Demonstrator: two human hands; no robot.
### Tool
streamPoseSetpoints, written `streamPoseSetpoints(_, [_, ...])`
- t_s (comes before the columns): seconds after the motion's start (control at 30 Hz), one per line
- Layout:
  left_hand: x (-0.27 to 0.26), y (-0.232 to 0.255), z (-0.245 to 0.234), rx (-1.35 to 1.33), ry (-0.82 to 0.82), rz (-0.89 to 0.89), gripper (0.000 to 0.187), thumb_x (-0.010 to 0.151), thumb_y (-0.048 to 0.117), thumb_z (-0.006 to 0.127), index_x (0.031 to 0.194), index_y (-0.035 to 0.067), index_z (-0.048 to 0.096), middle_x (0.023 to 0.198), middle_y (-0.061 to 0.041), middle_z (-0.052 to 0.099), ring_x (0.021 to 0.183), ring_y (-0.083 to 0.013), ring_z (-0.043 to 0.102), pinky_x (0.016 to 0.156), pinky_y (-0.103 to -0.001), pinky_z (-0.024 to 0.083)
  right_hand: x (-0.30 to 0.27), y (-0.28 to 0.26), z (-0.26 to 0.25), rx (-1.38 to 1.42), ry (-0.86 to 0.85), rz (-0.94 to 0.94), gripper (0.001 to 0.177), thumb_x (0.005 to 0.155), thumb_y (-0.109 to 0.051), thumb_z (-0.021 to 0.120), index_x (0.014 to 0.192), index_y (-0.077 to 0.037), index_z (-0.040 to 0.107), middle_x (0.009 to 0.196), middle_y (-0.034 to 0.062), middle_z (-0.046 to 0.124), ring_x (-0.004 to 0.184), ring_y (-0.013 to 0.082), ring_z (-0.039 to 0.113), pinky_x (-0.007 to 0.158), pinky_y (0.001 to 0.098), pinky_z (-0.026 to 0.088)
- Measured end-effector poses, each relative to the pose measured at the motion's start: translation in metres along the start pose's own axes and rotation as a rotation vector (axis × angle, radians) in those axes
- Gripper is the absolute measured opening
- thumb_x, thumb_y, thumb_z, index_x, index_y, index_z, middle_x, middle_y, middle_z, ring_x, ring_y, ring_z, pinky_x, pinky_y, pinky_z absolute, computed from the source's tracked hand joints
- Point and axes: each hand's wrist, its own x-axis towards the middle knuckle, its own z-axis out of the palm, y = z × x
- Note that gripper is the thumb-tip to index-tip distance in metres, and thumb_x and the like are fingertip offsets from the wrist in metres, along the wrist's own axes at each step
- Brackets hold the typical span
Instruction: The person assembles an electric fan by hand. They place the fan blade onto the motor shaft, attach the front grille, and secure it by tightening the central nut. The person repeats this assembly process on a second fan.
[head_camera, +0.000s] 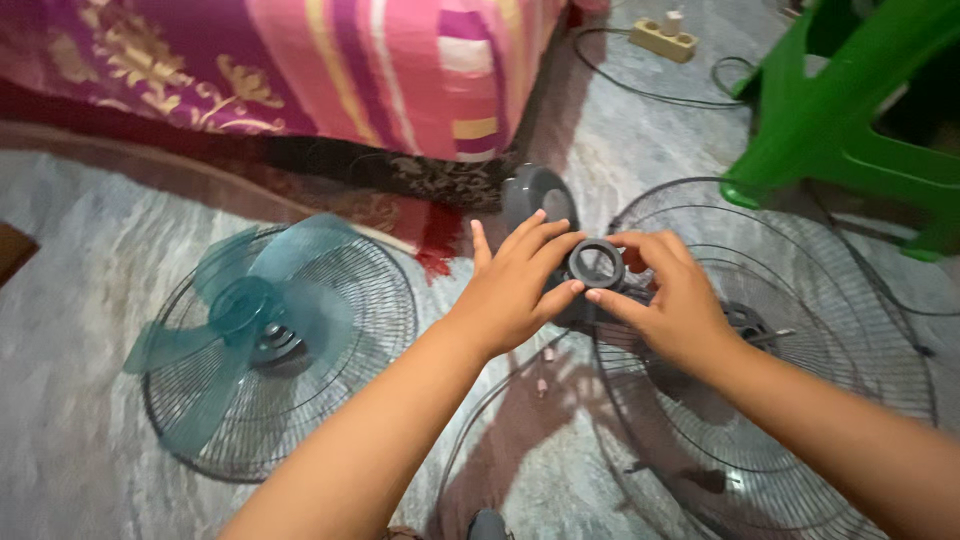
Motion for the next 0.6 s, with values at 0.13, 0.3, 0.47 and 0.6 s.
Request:
streamPoseSetpoints(0.13, [-0.014,-0.021,-0.014,-0.005,0.02,-0.037,0.054,0.097,0.042,0.062,0.145,0.019,0.054,0.153,-0.005,0.05,0.152,-0.0302,0.033,0.112,-0.082,0.0,0.012,-0.016,0.023,0.025,-0.01,-0.031,0.058,0.074,-0.029,0.086,0.126,-0.012,0.065,0.106,0.008,0.06,0.097,0.0213,0.059,0.072,0.034,0.051])
streamPoseSetpoints(0.3, [-0.036,-0.046,-0.037,0.017,0.053,-0.074,0.054,0.097,0.042,0.062,0.145,0.019,0.054,0.153,-0.005,0.05,0.152,-0.0299,0.033,0.112,-0.083,0.0,0.028,-0.037,0.055,0.041,-0.051,-0.055,0.06,0.074,-0.029,0.086,0.127,-0.011,0.065,0.108,0.008,0.06,0.097,0.0215,0.059,0.074,0.0352,0.05])
streamPoseSetpoints(0.47, [-0.056,-0.073,-0.06,0.077,0.079,-0.092,0.054,0.097,0.042,0.063,0.144,0.018,0.055,0.152,-0.006,0.05,0.152,-0.0315,0.032,0.113,-0.081,0.002,0.042,-0.056,0.088,0.077,-0.075,-0.083,0.061,0.074,-0.03,0.086,0.128,-0.011,0.064,0.109,0.0085,0.06,0.101,0.0221,0.062,0.077,0.0357,0.052])
streamPoseSetpoints(0.6, [-0.074,-0.091,-0.075,0.048,0.072,-0.169,0.054,0.095,0.043,0.064,0.143,0.018,0.056,0.15,-0.005,0.052,0.152,-0.0307,0.032,0.114,-0.079,0.004,0.051,-0.067,0.11,0.068,-0.125,-0.144,0.059,0.078,-0.029,0.086,0.128,-0.009,0.063,0.112,0.0105,0.058,0.103,0.0237,0.062,0.079,0.0367,0.051])
